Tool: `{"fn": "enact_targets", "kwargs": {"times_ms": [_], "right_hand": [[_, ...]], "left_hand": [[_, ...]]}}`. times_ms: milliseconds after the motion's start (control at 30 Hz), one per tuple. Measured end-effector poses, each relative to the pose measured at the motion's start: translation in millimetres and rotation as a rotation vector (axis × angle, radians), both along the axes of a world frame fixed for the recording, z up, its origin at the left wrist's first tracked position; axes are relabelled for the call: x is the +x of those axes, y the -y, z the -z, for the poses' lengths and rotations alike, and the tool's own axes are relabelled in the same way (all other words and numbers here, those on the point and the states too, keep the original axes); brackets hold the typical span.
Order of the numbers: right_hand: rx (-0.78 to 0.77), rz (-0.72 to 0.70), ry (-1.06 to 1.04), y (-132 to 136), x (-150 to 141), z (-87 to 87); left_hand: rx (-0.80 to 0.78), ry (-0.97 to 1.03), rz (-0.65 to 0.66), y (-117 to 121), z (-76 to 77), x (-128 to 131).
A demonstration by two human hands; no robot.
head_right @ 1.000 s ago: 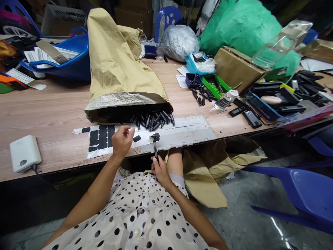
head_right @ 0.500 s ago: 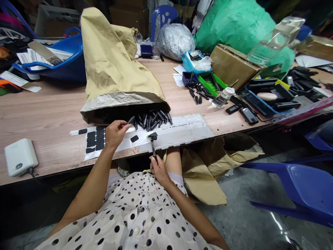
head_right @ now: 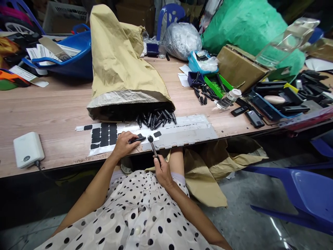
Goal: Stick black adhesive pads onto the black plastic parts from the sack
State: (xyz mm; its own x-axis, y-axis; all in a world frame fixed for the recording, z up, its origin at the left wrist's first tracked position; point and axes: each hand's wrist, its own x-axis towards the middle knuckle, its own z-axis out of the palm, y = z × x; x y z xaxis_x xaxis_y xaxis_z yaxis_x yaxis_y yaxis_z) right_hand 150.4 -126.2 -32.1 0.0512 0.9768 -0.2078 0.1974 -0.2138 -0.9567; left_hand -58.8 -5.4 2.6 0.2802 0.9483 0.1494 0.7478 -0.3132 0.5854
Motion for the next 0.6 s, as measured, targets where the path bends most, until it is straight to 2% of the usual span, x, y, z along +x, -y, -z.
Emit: {"fn": "enact_targets", "kwargs": {"times_ms": [200,433,600], "right_hand": [[0.083,-0.087,0.105,0,-7,-9.2],[0.172,-0.140,0.189,-3,-15,-31.2],[0.113,-0.134,0.204,-2,-14,-26.2]], "left_hand": [[-0.057,0.024,0.005,0,-0.8,-2],[-0.063,0.025,-0.001,1,-1.2,-1],[-0.051,0.020,-0.009,1,0.9,0]]}}
